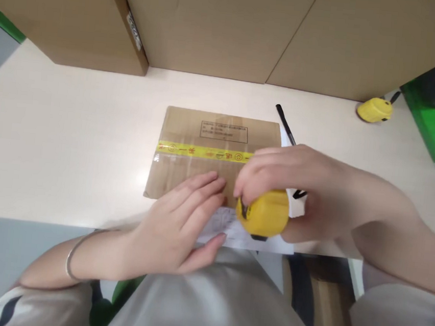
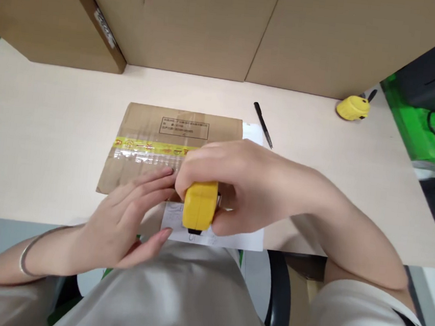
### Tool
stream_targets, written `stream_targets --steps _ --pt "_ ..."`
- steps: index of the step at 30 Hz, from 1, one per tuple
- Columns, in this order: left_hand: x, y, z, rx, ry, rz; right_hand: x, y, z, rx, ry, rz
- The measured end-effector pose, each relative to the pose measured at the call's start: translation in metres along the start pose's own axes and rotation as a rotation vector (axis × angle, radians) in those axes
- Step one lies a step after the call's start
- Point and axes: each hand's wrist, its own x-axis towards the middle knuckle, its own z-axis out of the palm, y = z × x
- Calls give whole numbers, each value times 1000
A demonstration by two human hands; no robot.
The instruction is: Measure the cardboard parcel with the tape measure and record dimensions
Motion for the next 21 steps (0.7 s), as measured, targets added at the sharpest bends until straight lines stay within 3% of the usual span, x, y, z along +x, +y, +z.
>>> stream_targets --steps 3,6,11,15,18,21 --pt "-1 -6 9 5 6 -18 7 8 -1 27 -4 -26" --pt "-1 -8 7 119 -48 31 25 26 -18 14 17 42" --pt "1 -4 6 246 -85 60 53 85 -52 220 196 135" --pt "3 -4 6 263 -81 60 58 130 -60 347 322 209" --pt "4 -4 5 257 -85 62 56 138 -61 355 329 232" --pt "2 -4 5 248 -94 61 50 122 -61 306 336 174"
